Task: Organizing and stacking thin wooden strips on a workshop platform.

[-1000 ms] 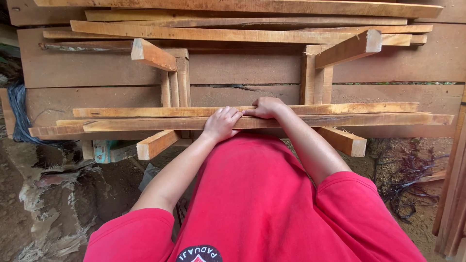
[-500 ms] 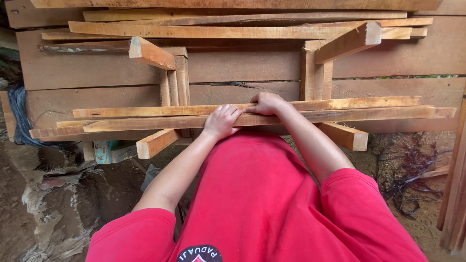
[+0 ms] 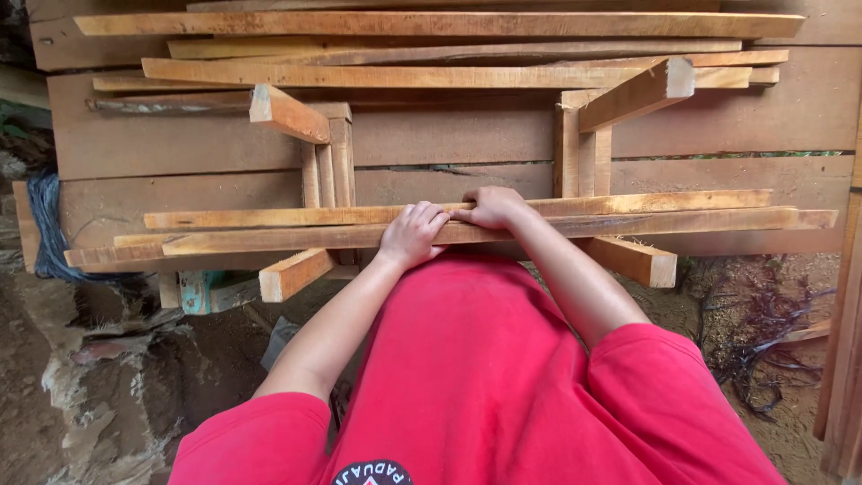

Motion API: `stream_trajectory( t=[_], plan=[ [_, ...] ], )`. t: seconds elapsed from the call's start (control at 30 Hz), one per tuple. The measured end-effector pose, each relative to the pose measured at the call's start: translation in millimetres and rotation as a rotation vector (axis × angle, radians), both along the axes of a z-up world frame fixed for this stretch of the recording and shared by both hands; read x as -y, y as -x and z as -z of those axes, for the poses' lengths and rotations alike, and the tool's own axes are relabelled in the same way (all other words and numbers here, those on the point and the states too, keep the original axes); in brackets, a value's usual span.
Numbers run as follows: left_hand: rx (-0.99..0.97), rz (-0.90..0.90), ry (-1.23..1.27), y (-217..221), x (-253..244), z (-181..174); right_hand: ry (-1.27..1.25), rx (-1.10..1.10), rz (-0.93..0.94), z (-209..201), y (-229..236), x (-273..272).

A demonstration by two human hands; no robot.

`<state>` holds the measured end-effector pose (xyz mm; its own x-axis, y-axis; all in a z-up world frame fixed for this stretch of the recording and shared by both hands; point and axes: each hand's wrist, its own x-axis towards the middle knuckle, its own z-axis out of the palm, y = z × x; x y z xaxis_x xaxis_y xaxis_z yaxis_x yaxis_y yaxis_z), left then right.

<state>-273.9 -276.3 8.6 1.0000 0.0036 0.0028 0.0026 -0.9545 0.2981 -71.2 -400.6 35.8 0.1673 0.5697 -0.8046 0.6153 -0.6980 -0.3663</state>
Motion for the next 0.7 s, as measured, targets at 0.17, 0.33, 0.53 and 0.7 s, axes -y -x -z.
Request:
stream_trajectory(
  t=[0.17,0.33,0.53,0.7],
  plan=[
    [-0.133,-0.092,-0.058,-3.0,3.2,-0.9,-0.217,-0.017,0.15,-4.0,1.7,11.3],
    [-0.275,-0.132,0.024,-15.0,1.4,-15.8,-0.178,0.003,0.184,1.5,1.7,9.2],
    [-0.63,-0.322,0.446,-57.5,-21.3,-48.4,-0.343,0.024,0.508,32.9,-19.2,-5.4],
    [-0.446,-0.537,0.54,-134.3,-72.2,23.1,-0.851,0.313,0.686,48.7,-87.9,-64.2]
  ],
)
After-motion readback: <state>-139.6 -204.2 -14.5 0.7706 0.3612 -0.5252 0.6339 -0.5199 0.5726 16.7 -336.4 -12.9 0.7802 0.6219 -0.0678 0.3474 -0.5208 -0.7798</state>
